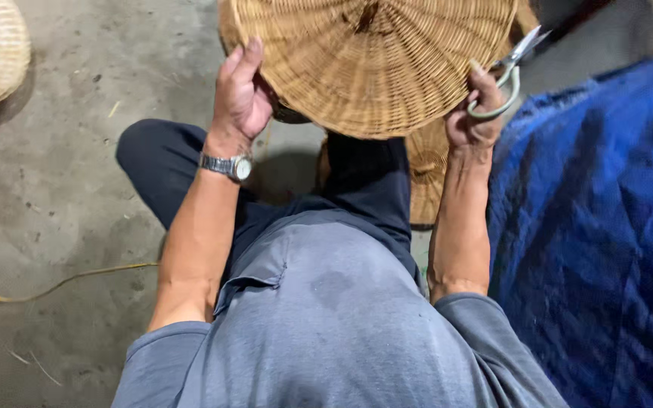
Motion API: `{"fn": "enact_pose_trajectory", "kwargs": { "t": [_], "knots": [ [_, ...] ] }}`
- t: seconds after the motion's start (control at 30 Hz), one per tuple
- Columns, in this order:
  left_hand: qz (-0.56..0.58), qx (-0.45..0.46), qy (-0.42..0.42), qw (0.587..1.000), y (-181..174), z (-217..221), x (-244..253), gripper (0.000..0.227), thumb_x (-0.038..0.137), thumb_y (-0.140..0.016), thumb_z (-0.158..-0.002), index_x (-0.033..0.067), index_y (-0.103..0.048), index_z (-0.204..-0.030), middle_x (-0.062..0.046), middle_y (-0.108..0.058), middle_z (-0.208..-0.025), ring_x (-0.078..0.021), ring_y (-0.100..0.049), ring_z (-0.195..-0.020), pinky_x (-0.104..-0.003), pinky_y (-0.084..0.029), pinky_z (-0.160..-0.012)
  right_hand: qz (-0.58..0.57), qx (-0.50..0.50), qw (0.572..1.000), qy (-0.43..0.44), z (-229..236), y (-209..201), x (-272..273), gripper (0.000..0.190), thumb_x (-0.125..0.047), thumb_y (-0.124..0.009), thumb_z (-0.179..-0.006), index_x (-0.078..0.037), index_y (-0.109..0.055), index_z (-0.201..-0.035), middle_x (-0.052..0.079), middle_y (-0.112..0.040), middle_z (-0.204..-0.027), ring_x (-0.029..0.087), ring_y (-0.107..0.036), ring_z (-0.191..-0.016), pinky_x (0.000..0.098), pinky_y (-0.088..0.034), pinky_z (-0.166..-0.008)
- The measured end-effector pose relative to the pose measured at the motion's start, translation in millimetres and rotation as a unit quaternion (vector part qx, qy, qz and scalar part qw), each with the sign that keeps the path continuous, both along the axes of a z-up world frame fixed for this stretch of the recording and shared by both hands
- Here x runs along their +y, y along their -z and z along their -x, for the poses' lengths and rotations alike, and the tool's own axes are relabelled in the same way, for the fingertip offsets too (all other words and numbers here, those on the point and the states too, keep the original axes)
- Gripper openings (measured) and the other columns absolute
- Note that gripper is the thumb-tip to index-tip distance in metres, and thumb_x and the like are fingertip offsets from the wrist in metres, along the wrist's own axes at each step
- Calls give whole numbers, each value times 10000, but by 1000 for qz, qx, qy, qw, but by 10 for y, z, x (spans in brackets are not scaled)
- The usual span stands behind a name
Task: The person sits on the floor and uses shears to trim protruding woven fibers from the center of round wicker baskets. They handle the baskets one at a time, rotating them to access different areas, and then place the finished items into a stack.
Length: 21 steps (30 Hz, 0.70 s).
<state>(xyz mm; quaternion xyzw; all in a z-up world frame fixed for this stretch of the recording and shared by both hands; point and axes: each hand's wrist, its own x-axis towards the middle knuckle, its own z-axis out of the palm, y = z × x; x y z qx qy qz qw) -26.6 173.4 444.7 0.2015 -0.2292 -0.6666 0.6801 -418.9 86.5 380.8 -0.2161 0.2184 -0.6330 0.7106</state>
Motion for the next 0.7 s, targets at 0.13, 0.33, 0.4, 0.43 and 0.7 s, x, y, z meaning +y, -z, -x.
{"fn": "enact_pose_trajectory", "kwargs": {
  "t": [0.13, 0.33, 0.4, 0.43, 0.7],
  "knots": [
    [-52, -105, 47, 992, 86, 184, -282, 539, 416, -655, -1052, 11, -531, -1385, -139, -646, -1310, -283, -694, -1193, -453, -611, -952, -52, -7, 996, 76, 606, -5, 154, 249, -38, -661, -853, 83, -688, -1069, 173, -760, -1052, 299, -758, -998, 423, -620, -984],
    [-157, -219, 3, 963, 475, -173, -131, 480, 365, -716, -1033, 10, -592, -1332, -129, -701, -1220, -246, -741, -1048, -406, -661, -875, -84, 124, 944, 295, 1296, 973, 761, 267, 19, -725, -791, 44, -675, -1053, 107, -704, -977, 233, -700, -884, 346, -591, -842],
    [-190, -217, -10, 957, 693, -308, 29, 424, 326, -706, -1058, 8, -613, -1323, -110, -707, -1161, -237, -737, -1011, -395, -653, -855, -128, 140, 918, 348, 1404, 1477, 986, 296, 37, -747, -766, 28, -671, -1052, 80, -684, -951, 206, -679, -841, 316, -578, -787],
    [-208, -219, -12, 953, 806, -372, 103, 410, 319, -703, -1054, 14, -616, -1315, -101, -712, -1147, -233, -737, -996, -393, -651, -845, -164, 136, 906, 367, 1447, 1712, 1084, 278, 41, -750, -764, 30, -659, -1025, 88, -666, -923, 218, -674, -815, 329, -593, -764],
    [-323, -232, -34, 917, 1474, -584, 573, 303, 286, -692, -1054, 36, -637, -1217, -65, -713, -1075, -216, -735, -936, -383, -643, -790, -308, 63, 849, 425, 1514, 2706, 1740, 338, 71, -733, -736, -41, -658, -1046, 56, -694, -963, 207, -660, -786, 313, -546, -652]
  ]
}}
